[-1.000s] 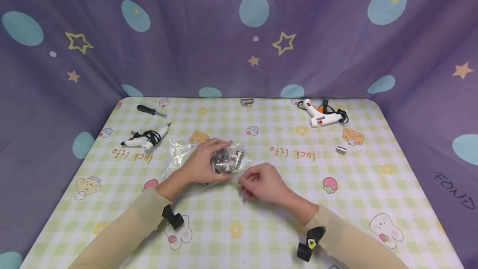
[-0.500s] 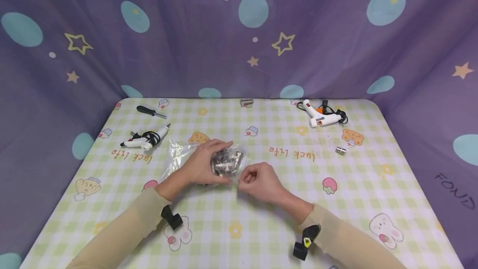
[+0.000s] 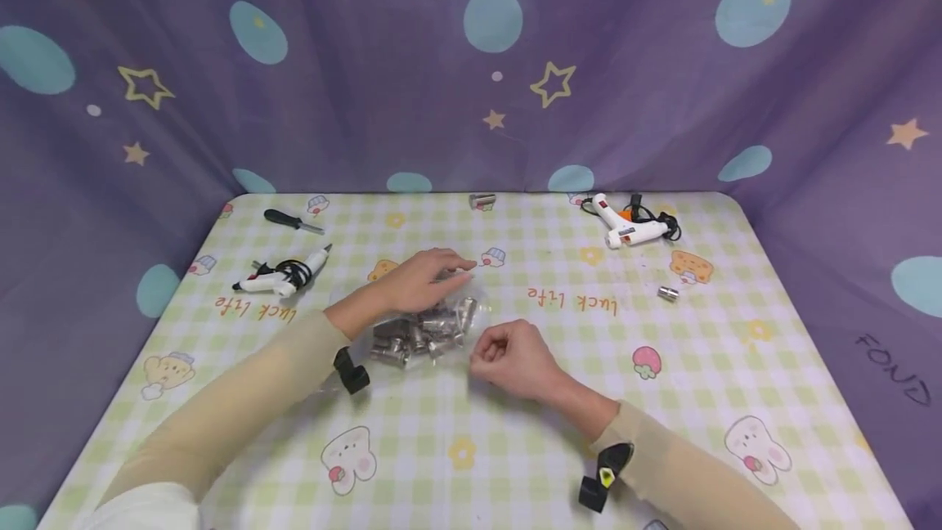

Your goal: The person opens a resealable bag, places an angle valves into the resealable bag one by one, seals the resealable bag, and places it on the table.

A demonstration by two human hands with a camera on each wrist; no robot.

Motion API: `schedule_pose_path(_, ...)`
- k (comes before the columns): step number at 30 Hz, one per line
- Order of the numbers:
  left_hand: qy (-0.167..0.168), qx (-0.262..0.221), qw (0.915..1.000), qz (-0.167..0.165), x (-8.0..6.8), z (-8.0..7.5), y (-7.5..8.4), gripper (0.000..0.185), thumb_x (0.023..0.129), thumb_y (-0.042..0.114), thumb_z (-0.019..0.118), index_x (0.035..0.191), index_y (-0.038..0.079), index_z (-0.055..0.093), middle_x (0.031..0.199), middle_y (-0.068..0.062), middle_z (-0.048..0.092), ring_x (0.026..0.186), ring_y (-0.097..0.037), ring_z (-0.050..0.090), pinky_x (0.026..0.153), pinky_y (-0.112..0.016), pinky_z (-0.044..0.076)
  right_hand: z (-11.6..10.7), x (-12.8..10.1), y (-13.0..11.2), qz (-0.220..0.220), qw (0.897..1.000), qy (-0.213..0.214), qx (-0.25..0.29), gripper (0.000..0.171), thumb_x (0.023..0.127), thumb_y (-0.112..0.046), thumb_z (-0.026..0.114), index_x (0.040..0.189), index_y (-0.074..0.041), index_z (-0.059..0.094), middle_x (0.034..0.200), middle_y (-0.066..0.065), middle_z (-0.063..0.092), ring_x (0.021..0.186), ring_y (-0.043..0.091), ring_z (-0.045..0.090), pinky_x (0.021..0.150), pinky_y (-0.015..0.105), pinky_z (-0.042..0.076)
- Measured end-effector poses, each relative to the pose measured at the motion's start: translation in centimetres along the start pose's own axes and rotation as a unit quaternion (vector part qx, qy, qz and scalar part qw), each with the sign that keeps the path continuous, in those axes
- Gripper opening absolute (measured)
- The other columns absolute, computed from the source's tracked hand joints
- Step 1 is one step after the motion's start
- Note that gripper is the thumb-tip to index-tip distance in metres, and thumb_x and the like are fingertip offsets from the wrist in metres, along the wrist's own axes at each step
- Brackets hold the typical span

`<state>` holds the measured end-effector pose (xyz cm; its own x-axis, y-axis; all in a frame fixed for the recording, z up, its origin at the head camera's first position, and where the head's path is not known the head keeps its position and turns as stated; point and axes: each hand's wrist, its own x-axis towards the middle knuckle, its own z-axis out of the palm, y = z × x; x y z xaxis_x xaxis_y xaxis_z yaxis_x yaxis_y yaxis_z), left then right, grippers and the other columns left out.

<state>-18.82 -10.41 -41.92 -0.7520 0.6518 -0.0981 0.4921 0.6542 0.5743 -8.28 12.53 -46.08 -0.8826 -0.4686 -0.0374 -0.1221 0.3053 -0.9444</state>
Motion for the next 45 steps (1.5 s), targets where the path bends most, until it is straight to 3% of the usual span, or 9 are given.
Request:
schedule_pose_path(5, -0.015, -0.014, 0.9997, 0.014, 2.5, 0.2, -0.5, 0.029, 0.108, 0.023, 0.061, 0.126, 0.007, 0.078, 0.121, -0.008, 0.079, 0.108, -0.022, 0.075, 0.098, -0.035, 0.061, 0.1, -0.1, 0.1, 0.001, 1.0, 0.003, -0.001, 0.013, 0.089, -0.001, 0.071, 0.08, -0.004, 0.079, 0.062, 0.004, 0.068, 0.049, 0.008, 0.056, 0.053, 0.022, 0.051)
schedule_pose_path(10, -0.005, -0.044, 0.9989, 0.015, 3.6, 0.5, -1.2, 0.015, 0.102, 0.02, 0.071, 0.104, 0.012, 0.084, 0.098, -0.002, 0.082, 0.089, -0.013, 0.074, 0.087, -0.027, 0.061, 0.1, -0.4, 0.1, 0.003, 1.0, 0.008, 0.003, 0.012, 0.089, 0.0, 0.07, 0.081, -0.003, 0.078, 0.062, 0.005, 0.069, 0.049, 0.009, 0.058, 0.051, 0.023, 0.051)
schedule_pose_path(17, 0.022, -0.129, 0.991, -0.028, 2.5, -0.4, -1.7, 0.018, 0.103, 0.022, 0.073, 0.108, 0.009, 0.084, 0.1, -0.004, 0.082, 0.087, -0.014, 0.073, 0.084, -0.031, 0.061, -0.2, -0.6, 0.1, -0.003, 1.0, 0.007, -0.01, 0.016, 0.087, 0.003, 0.068, 0.078, -0.008, 0.075, 0.063, 0.005, 0.068, 0.049, 0.011, 0.06, 0.049, 0.024, 0.052)
schedule_pose_path(23, 0.074, -0.177, 0.9806, -0.042, 0.9, -1.9, -2.2, 0.021, 0.103, 0.024, 0.072, 0.111, 0.008, 0.083, 0.102, -0.008, 0.082, 0.083, -0.019, 0.074, 0.076, -0.032, 0.062, -1.1, -0.6, -0.4, -0.031, 0.999, 0.023, -0.032, 0.023, 0.086, 0.004, 0.067, 0.074, -0.015, 0.071, 0.062, -0.003, 0.063, 0.05, 0.006, 0.055, 0.049, 0.023, 0.049)
schedule_pose_path(29, 0.139, -0.239, 0.9601, -0.042, -1.2, -3.7, -2.0, 0.023, 0.103, 0.023, 0.072, 0.114, 0.005, 0.082, 0.108, -0.013, 0.081, 0.085, -0.024, 0.075, 0.079, -0.048, 0.065, -2.5, -0.5, -1.0, -0.09, 0.992, 0.069, -0.057, 0.031, 0.086, 0.007, 0.065, 0.07, -0.02, 0.067, 0.062, -0.006, 0.058, 0.055, 0.004, 0.049, 0.051, 0.02, 0.043)
schedule_pose_path(35, 0.227, -0.27, 0.9356, -0.009, -3.1, -5.3, -1.0, 0.02, 0.101, 0.017, 0.075, 0.11, 0.001, 0.082, 0.103, -0.018, 0.081, 0.08, -0.029, 0.076, 0.071, -0.037, 0.065, -4.3, -0.5, -2.4, -0.171, 0.973, 0.129, -0.089, 0.032, 0.084, 0.01, 0.065, 0.071, -0.019, 0.068, 0.065, -0.006, 0.062, 0.059, 0.004, 0.052, 0.052, 0.02, 0.047)
schedule_pose_path(39, 0.286, -0.281, 0.9157, 0.029, -4.9, -6.2, 0.3, 0.015, 0.099, 0.009, 0.075, 0.106, -0.003, 0.082, 0.095, -0.006, 0.082, 0.074, -0.018, 0.075, 0.066, -0.03, 0.064, -5.5, -0.3, -3.9, -0.234, 0.952, 0.156, -0.119, 0.031, 0.084, 0.008, 0.063, 0.071, -0.021, 0.068, 0.066, -0.008, 0.064, 0.058, 0.004, 0.053, 0.053, 0.02, 0.049)
schedule_pose_path(43, 0.338, -0.294, 0.8907, 0.077, -6.3, -6.9, 1.6, 0.012, 0.097, -0.003, 0.072, 0.102, -0.011, 0.079, 0.089, 0.013, 0.08, 0.071, -0.007, 0.073, 0.063, -0.026, 0.062, -6.7, 0.2, -6.1, -0.302, 0.923, 0.183, -0.154, 0.028, 0.084, 0.004, 0.063, 0.071, -0.021, 0.067, 0.065, -0.008, 0.062, 0.057, 0.002, 0.052, 0.053, 0.02, 0.046)
schedule_pose_path(45, 0.357, -0.302, 0.8781, 0.102, -6.7, -7.0, 2.2, 0.01, 0.096, -0.008, 0.071, 0.101, -0.014, 0.077, 0.088, 0.017, 0.08, 0.071, -0.006, 0.074, 0.062, -0.024, 0.06, -7.4, 0.4, -7.1, -0.33, 0.908, 0.199, -0.165, 0.027, 0.085, 0.003, 0.063, 0.071, -0.02, 0.067, 0.065, -0.007, 0.062, 0.057, 0.002, 0.051, 0.054, 0.019, 0.045)
